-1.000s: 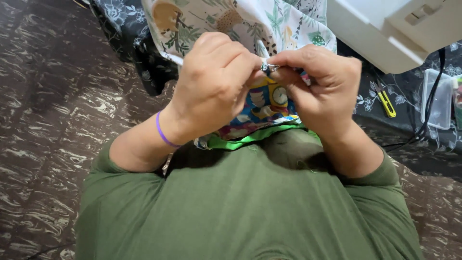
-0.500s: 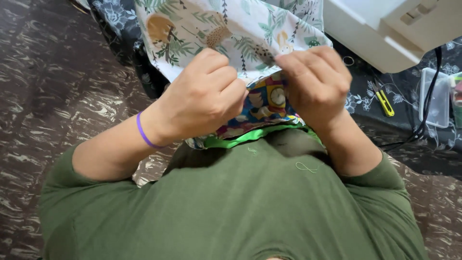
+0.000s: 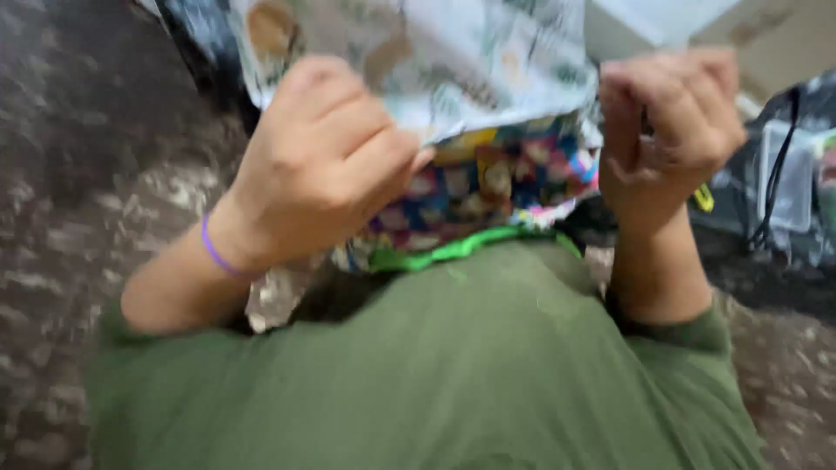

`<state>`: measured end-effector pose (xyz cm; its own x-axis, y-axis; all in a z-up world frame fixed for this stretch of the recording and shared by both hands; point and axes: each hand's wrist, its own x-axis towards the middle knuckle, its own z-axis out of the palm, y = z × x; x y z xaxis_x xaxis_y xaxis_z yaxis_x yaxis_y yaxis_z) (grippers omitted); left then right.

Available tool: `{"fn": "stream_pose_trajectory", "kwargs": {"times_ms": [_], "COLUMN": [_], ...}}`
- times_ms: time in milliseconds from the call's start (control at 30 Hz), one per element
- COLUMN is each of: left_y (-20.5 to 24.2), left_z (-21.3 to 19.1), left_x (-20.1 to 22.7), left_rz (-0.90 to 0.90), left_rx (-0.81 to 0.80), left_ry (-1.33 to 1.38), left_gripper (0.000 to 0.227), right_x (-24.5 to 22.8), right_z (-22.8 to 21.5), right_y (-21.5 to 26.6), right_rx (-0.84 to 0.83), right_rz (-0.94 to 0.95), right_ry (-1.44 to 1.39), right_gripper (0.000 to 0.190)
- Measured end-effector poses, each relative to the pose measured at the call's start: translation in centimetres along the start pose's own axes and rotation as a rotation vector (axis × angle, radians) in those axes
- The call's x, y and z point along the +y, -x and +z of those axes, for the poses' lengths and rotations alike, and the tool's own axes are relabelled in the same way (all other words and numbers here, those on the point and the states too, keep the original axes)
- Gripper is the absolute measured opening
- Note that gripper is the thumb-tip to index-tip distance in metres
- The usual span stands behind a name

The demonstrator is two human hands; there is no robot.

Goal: Threading a green ribbon drawstring through the top casing of a fabric bag using a safety pin as a guide.

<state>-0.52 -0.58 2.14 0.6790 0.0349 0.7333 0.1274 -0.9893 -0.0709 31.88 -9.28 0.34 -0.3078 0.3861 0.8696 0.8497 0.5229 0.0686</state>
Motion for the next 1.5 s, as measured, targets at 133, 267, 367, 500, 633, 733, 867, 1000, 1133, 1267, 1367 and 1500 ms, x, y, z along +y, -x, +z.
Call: {"fn": "stream_pose_trajectory", "kwargs": {"times_ms": [133, 267, 367, 500, 633, 733, 867, 1000, 1133, 1267, 1367, 1500], "left_y": [-1.1, -1.4, -1.2, -1.0, -0.6, -0.5, 0.1, 1.0, 2.2, 3.0, 2.6, 1.7], "left_z": [0.9, 1.3, 1.6, 2.2, 3.2, 4.2, 4.8, 5.1, 4.4, 5.2, 5.7, 6.2], "left_x": [0.4, 0.9, 0.7, 0.1, -0.3, -0.5, -0.5, -0.3, 1.3, 1.5, 1.4, 1.3], "left_rz": [0.039, -0.038, -0.091, -0.068, -0.055, -0.066, -0.146, -0.301, -0.394, -0.466, -0.402, -0.323], "left_rx": [0.047, 0.094, 0.135, 0.171, 0.223, 0.231, 0.201, 0.168, 0.034, 0.019, 0.064, 0.059], "left_ry": [-0.02, 0.058, 0.149, 0.263, 0.315, 0.406, 0.422, 0.299, 0.034, 0.058, 0.125, 0.149], "left_gripper": [0.029, 0.03, 0.028, 0.026, 0.022, 0.023, 0.019, 0.045, 0.046, 0.019, 0.012, 0.023], "right_x": [-3.8, -4.7, -4.4, -4.4, -4.0, -3.2, -3.9, -4.7, -4.5, -4.6, -4.7, -5.2], "right_z": [0.4, 1.4, 2.1, 2.8, 3.3, 3.2, 3.9, 4.4, 4.8, 4.9, 4.9, 5.0], "right_y": [-4.0, -5.3, -5.5, -5.4, -5.1, -4.2, -4.1, -3.5, -2.7, -2.4, -2.2, -2.6], "right_rx": [-0.133, -0.303, -0.314, -0.346, -0.375, -0.531, -0.468, -0.421, -0.35, -0.304, -0.286, -0.277], "right_rz": [-0.086, -0.056, -0.055, -0.024, 0.098, 0.316, 0.351, 0.303, 0.224, 0.228, 0.219, 0.134], "right_ry": [-0.225, -0.344, -0.424, -0.601, -0.793, -0.753, -0.925, -0.696, -0.537, -0.484, -0.463, -0.47], "right_gripper": [0.03, 0.031, 0.028, 0.02, 0.018, 0.031, 0.02, 0.014, 0.007, 0.008, 0.01, 0.012]}}
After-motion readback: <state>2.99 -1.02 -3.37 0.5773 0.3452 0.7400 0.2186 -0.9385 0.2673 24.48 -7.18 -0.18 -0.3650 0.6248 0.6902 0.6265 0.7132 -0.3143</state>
